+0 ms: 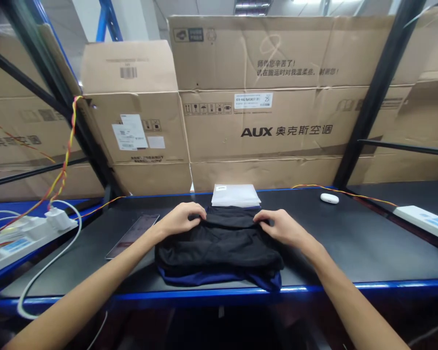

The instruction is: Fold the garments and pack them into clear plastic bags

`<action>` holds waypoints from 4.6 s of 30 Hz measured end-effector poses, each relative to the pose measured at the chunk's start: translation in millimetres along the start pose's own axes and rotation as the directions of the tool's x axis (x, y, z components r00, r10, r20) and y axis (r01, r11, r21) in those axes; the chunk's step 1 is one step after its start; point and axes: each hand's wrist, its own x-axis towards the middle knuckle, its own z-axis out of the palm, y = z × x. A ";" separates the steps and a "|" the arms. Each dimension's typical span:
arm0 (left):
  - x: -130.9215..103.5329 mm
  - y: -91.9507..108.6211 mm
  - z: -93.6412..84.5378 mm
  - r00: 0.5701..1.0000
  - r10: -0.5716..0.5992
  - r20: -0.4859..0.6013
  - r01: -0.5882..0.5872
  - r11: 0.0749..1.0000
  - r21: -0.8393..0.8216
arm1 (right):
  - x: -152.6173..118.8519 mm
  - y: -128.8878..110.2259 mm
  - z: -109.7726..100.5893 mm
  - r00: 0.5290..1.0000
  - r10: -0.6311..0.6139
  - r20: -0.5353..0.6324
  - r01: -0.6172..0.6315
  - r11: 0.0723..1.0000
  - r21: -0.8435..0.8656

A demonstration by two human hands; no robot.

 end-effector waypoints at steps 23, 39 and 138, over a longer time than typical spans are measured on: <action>-83.3 39.8 -58.7 0.936 -0.153 0.316 0.222 0.955 -0.194 | -72.9 -37.2 -10.7 0.988 -0.049 0.146 0.014 0.972 0.233; -50.1 19.5 -31.8 0.898 -0.424 -0.120 0.436 0.894 0.101 | -34.8 -20.8 13.0 0.940 0.295 -0.170 -0.244 0.932 0.270; 35.2 132.3 86.6 0.981 -0.059 0.187 0.061 0.998 -0.006 | -77.2 21.9 7.7 0.983 0.179 -0.031 -0.181 0.970 -0.160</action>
